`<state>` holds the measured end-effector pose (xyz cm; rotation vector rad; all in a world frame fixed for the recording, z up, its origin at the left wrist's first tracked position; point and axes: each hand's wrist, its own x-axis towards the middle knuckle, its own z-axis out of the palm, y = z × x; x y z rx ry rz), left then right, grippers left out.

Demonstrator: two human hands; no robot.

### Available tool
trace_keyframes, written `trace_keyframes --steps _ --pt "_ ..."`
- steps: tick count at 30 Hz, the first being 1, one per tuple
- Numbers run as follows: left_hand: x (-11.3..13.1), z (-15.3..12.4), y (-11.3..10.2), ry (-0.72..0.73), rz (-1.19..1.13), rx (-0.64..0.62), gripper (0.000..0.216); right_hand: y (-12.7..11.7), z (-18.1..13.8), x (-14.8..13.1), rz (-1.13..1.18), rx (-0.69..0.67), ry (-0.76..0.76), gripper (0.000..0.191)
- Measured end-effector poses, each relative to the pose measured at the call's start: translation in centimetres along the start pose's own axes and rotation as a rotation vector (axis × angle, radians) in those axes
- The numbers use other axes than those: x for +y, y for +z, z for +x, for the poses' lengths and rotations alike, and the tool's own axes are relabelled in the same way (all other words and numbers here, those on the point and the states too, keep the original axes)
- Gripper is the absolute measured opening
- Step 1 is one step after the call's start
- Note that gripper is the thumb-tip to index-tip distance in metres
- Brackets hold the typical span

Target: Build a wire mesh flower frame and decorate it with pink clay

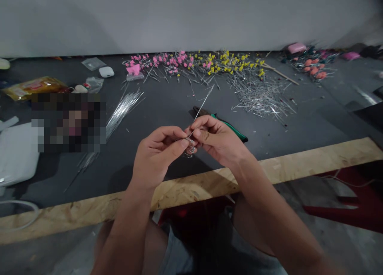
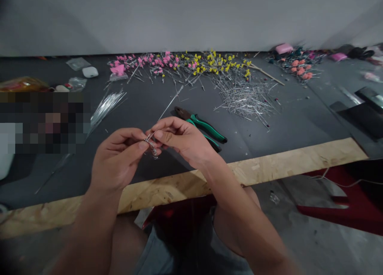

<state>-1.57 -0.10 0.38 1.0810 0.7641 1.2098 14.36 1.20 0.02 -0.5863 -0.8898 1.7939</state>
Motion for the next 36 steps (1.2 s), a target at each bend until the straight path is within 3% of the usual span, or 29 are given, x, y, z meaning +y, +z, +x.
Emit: trace_keyframes --steps 8,14,23,36 --pt "0.1 -0.05 0.06 -0.039 -0.013 -0.015 0.011 0.2 -0.05 0.2 0.049 -0.01 0.035 0.02" --pt "0.36 -0.13 0.21 -0.1 0.019 -0.013 0.012 0.13 -0.15 0.31 0.022 -0.025 0.056 0.01" --pt "0.34 -0.08 -0.03 -0.12 -0.023 -0.092 0.01 0.17 -0.24 0.3 0.01 -0.068 0.048 0.012" --pt "0.71 -0.04 -0.02 -0.14 0.107 -0.079 0.006 0.32 -0.13 0.35 -0.052 0.038 0.132 0.017"
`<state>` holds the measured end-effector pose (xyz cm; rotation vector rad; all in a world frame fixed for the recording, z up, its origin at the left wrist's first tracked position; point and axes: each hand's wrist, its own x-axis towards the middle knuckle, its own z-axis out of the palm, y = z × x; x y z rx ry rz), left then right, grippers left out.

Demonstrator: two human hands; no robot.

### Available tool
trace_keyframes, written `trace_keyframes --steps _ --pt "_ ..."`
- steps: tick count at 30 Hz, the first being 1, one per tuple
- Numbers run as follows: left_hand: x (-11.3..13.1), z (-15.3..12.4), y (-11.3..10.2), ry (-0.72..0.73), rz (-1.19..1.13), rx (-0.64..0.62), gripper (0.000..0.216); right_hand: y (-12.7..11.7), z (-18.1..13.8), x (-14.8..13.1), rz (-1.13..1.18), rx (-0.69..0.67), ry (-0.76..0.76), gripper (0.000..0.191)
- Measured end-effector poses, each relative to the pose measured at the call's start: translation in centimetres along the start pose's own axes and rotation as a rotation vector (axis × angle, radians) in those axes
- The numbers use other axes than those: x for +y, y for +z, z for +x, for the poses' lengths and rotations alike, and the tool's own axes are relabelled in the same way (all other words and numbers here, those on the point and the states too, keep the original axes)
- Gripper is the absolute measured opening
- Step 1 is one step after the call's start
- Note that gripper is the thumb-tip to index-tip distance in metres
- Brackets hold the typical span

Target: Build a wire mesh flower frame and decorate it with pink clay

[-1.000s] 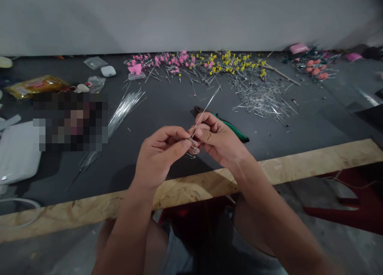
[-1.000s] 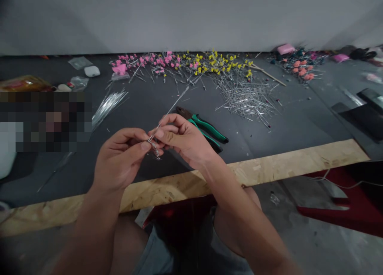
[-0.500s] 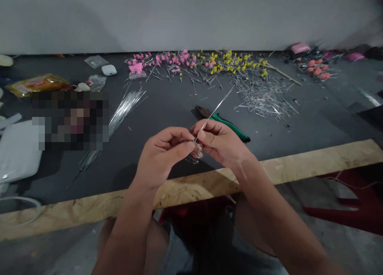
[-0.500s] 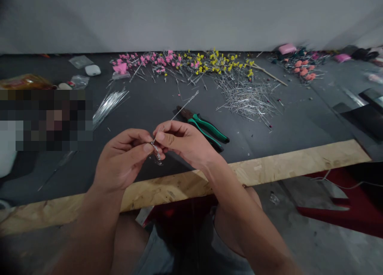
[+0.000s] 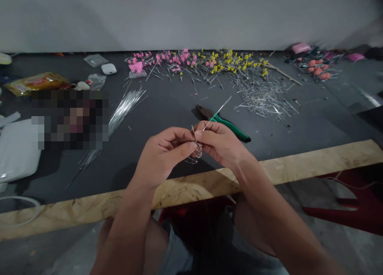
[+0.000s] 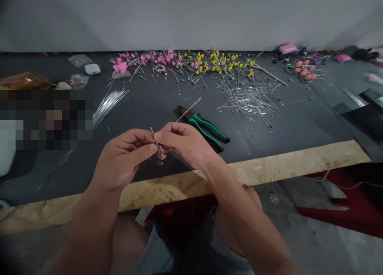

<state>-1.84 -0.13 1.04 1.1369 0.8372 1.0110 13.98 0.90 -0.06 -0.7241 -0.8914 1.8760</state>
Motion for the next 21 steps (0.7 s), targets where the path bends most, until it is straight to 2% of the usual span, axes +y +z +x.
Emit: trace_keyframes --steps 6,9,17,21 --pt "-0.06 0.19 -0.17 0.035 0.052 0.052 0.009 0.02 0.18 0.16 -0.033 0.043 0.028 0.023" --pt "-0.09 0.44 -0.49 0.043 0.06 0.089 0.014 0.12 0.1 0.29 -0.037 0.037 0.014 0.02" --pt "0.01 0.77 -0.51 -0.006 -0.082 0.058 0.019 0.25 -0.11 0.26 -0.053 0.037 -0.093 0.009" --pt "-0.05 0.72 -0.46 -0.029 -0.143 0.009 0.017 0.24 -0.27 0.0 -0.084 0.024 -0.116 0.014"
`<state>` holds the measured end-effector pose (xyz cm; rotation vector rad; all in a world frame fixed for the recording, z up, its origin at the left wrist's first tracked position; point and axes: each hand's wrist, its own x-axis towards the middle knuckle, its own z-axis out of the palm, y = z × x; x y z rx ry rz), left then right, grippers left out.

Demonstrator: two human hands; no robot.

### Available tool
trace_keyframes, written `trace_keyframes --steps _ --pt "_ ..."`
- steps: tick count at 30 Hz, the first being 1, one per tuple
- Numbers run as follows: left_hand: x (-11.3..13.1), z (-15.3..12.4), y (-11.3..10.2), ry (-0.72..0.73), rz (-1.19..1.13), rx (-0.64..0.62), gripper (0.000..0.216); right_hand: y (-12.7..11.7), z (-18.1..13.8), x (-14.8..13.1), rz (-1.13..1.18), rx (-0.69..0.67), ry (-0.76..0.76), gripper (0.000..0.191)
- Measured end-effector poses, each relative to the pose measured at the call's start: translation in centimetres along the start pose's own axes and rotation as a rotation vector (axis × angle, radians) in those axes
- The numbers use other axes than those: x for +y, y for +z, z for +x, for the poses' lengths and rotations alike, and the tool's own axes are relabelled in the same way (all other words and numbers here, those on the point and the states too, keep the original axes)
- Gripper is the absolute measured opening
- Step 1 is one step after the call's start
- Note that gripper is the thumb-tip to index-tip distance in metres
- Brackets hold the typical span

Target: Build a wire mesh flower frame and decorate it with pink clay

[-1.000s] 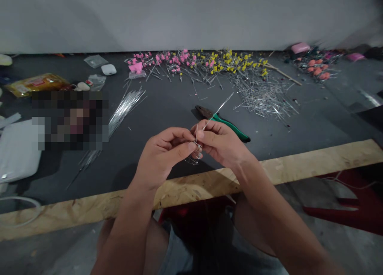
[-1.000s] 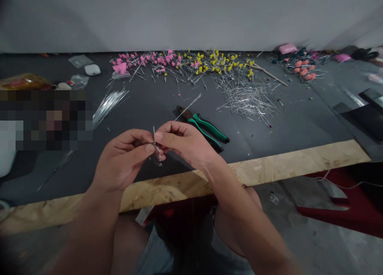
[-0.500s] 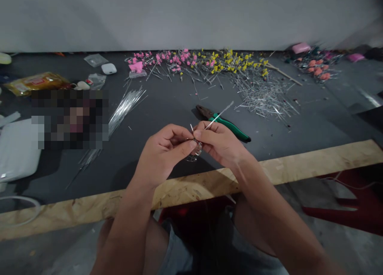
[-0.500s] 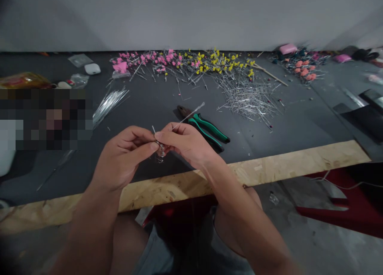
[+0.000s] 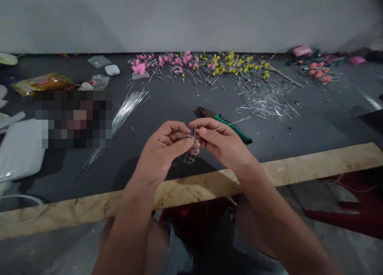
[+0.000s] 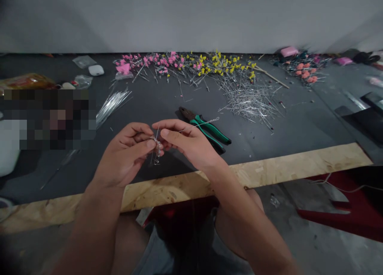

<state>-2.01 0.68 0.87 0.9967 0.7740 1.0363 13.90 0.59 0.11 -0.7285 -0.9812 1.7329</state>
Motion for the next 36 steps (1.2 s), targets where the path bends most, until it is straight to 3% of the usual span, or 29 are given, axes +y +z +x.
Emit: trace_keyframes --steps 8,14,21,26,29,33,36 --pt "0.4 -0.3 0.1 -0.155 0.052 -0.111 0.01 -0.8 0.0 -0.6 -0.109 -0.007 -0.009 0.005" --pt "0.8 -0.7 0.3 -0.105 0.241 -0.086 0.007 -1.2 -0.1 -0.5 -0.061 -0.025 0.09 0.004" --pt "0.4 -0.9 0.5 -0.075 0.342 -0.063 0.007 -1.0 -0.1 -0.5 -0.037 0.05 0.203 0.006" --pt "0.1 -0.3 0.6 -0.085 0.157 -0.023 0.007 -0.7 0.0 -0.5 -0.065 0.075 0.046 0.012" --pt "0.1 0.1 0.4 -0.144 -0.028 -0.034 0.007 -0.9 -0.1 -0.7 -0.16 -0.019 -0.027 0.006" --pt "0.0 0.3 0.3 -0.26 -0.175 -0.025 0.006 -1.8 -0.3 -1.1 -0.225 -0.148 -0.054 0.015" --pt "-0.2 0.3 0.3 -0.304 -0.206 -0.01 0.006 -2.3 -0.4 -1.3 -0.284 -0.165 -0.052 0.021"
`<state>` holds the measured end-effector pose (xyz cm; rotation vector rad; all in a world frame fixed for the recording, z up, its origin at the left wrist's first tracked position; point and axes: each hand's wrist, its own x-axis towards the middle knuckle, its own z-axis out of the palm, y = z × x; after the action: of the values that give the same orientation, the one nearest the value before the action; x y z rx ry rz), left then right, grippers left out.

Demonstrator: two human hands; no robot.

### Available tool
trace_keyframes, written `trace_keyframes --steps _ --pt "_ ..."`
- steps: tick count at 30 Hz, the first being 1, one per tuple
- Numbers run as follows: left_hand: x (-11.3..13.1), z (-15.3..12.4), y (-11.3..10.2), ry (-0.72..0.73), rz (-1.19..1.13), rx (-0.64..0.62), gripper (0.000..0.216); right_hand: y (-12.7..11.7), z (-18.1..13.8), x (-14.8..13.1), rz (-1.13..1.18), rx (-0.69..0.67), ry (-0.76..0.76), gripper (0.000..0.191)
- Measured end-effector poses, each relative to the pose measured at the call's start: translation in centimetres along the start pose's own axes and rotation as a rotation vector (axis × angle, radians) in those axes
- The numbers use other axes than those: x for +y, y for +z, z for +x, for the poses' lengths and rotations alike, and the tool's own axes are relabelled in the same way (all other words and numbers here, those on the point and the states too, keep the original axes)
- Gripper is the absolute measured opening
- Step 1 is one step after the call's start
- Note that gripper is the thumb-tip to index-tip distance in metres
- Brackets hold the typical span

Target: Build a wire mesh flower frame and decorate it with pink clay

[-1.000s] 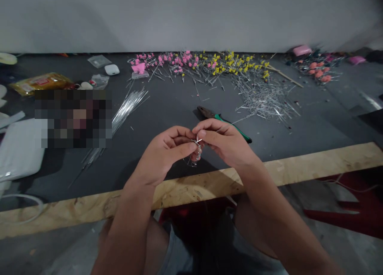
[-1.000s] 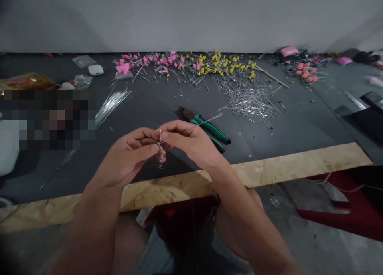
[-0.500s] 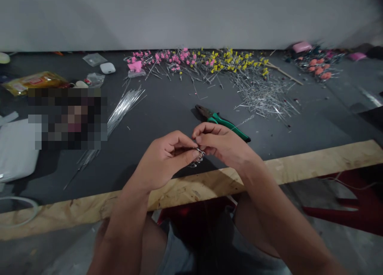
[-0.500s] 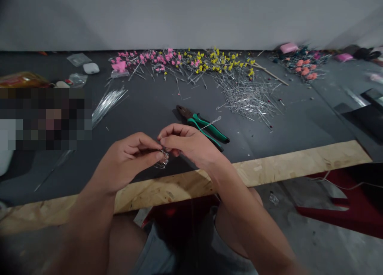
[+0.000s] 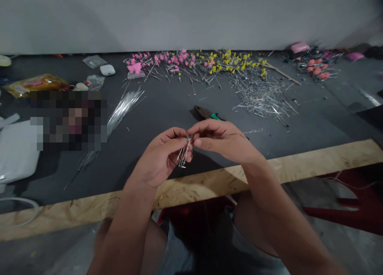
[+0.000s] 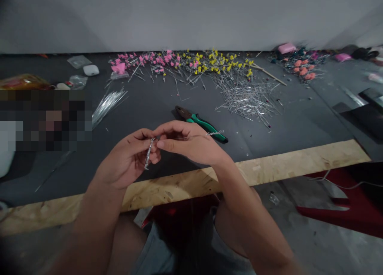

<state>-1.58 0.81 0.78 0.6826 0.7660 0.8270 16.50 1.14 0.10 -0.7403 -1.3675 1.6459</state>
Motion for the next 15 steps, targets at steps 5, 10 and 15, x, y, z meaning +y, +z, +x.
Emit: trace_keyframes --steps 5,10,15 --pt "-0.5 0.4 0.0 0.008 0.09 0.092 0.004 -0.2 0.3 -0.1 -0.302 0.054 0.014 0.022" --pt "-1.1 0.7 0.0 0.082 0.214 0.15 0.019 -0.4 0.8 0.0 -0.544 0.105 -0.008 0.02" --pt "-1.8 0.8 -0.3 0.115 0.484 0.151 0.025 -0.4 1.1 0.4 -0.639 0.121 0.037 0.02"
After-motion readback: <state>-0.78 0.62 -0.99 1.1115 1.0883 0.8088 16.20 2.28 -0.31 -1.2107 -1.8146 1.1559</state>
